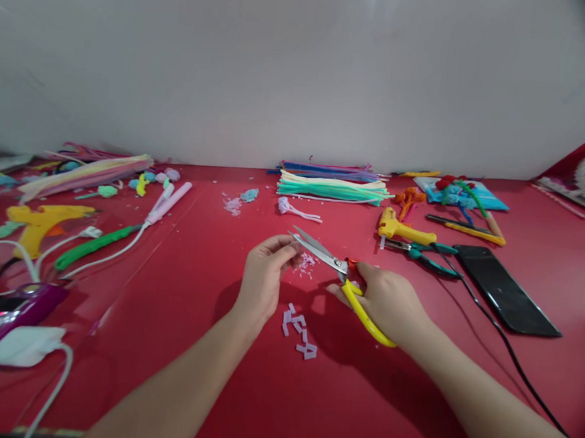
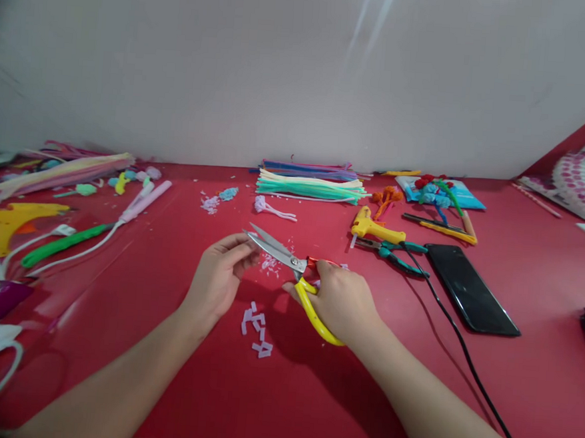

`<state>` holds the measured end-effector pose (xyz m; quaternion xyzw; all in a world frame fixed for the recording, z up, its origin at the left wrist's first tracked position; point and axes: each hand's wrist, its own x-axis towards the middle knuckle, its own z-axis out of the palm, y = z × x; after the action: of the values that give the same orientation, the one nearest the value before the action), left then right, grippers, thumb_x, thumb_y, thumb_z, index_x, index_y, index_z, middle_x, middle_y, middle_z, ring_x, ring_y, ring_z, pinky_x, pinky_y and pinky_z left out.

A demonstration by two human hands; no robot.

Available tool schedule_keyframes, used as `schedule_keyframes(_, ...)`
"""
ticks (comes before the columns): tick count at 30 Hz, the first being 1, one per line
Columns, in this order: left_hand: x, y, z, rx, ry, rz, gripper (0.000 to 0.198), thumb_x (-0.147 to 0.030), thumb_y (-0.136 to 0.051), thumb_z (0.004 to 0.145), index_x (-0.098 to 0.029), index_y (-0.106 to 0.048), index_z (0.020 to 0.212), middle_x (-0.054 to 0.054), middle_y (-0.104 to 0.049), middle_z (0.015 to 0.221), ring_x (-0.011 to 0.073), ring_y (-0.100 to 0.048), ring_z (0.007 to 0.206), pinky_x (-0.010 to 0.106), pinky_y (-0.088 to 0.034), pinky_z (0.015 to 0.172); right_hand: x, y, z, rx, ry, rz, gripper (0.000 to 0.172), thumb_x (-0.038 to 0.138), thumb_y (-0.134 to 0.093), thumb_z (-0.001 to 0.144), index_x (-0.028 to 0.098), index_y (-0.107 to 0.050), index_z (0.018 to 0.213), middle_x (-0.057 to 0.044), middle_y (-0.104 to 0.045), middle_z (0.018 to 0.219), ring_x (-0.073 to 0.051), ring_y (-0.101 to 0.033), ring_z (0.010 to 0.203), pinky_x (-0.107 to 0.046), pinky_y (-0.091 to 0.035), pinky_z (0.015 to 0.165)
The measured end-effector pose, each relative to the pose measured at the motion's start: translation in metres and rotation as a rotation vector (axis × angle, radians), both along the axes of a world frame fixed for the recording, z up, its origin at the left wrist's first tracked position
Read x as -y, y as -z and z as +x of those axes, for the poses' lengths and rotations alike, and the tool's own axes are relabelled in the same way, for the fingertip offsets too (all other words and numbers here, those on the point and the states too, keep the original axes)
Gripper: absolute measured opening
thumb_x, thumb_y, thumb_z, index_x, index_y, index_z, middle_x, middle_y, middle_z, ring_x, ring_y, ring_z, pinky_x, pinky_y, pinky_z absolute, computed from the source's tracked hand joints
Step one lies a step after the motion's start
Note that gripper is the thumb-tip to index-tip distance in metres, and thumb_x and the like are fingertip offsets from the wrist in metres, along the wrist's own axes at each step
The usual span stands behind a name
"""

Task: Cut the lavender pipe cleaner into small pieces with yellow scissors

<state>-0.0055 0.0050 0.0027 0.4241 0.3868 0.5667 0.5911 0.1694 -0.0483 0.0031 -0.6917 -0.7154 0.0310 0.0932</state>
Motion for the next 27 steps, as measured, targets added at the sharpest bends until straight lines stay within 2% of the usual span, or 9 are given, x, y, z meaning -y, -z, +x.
schedule_keyframes(5, 0.0017, -0.0035, 0.0, 0.006, -0.001, 0.0, 0.004, -0.016, -0.059, 0.062, -0.013, -0.06, 0.065, -0.001, -0.055, 0.058, 0.0072, -0.05, 0.053, 0.02, -0.038, 0.054, 0.0006, 0.0022, -0.0019, 0.038, -0.006, 0.032, 0.036, 0.055, -0.035, 0.074, 0.021, -0.046, 0.072, -0.003, -0.059, 0.063, -0.015, -0.054, 0.054, -0.024, -0.022, 0.047)
schedule_keyframes(27, 0.0012, -0.0007, 0.0008, 0.062, -0.008, -0.022, 0.006, -0.017, -0.06, 0.065, -0.014, -0.061, 0.069, -0.001, -0.057, 0.061, 0.0072, -0.051, 0.055, 0.02, -0.039, 0.056, 0.0007, 0.0043, -0.0015, 0.129, -0.007, 0.055, 0.035, 0.053, -0.034, 0.075, 0.02, -0.045, 0.071, -0.002, -0.058, 0.058, -0.015, -0.053, 0.05, -0.024, -0.017, 0.044)
